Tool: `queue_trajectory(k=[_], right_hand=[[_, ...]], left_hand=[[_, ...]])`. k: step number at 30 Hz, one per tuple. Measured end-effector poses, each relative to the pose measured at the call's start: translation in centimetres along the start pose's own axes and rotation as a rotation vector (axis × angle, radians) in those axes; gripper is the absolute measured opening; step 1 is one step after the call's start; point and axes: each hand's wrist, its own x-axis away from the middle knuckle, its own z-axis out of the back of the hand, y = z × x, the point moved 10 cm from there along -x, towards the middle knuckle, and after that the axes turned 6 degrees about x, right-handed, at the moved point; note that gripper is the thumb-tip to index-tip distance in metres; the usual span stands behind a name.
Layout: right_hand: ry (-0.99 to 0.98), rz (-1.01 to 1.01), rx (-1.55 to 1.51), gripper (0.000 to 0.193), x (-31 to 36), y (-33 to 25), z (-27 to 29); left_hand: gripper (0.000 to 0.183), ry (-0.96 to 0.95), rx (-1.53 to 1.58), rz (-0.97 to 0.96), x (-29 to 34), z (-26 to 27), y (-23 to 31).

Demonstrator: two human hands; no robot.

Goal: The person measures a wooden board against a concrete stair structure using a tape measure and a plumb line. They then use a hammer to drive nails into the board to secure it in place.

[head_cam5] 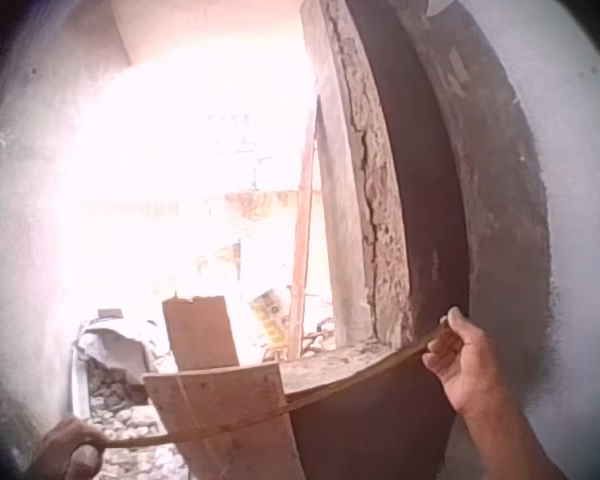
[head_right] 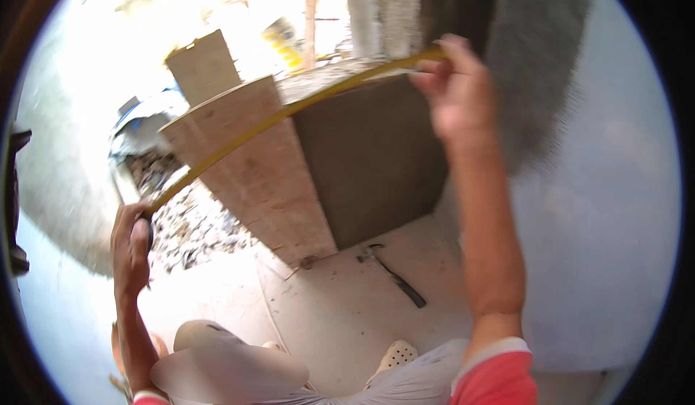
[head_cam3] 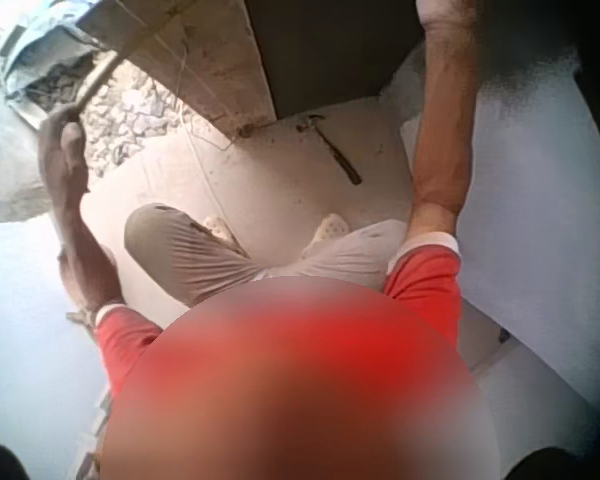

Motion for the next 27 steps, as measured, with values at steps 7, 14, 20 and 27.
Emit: queue_trajectory(k=[7,14,20,27], right_hand=[[0.328,-0.132,0.033,0.023,-8.8,3.2,17.2],[0.347,-0.126,0.039,0.027,-11.0,4.0,20.2],[0.166,-0.150,0.038,0.031,-10.7,6.1,15.3],[0.221,-0.176,0.178,0.035,-9.4,6.7,13.9]], left_hand=[[0.022,0.040,-0.101,-0.099,-3.7,1.0,-0.7],[0.015,0.127,-0.050,-0.054,-6.2,0.0,0.4],[0.014,0.090,-0.070,0.021,-6.6,-1.0,0.5],[0.021,0.144,-0.058,0.041,-6.8,-0.6,1.0]])
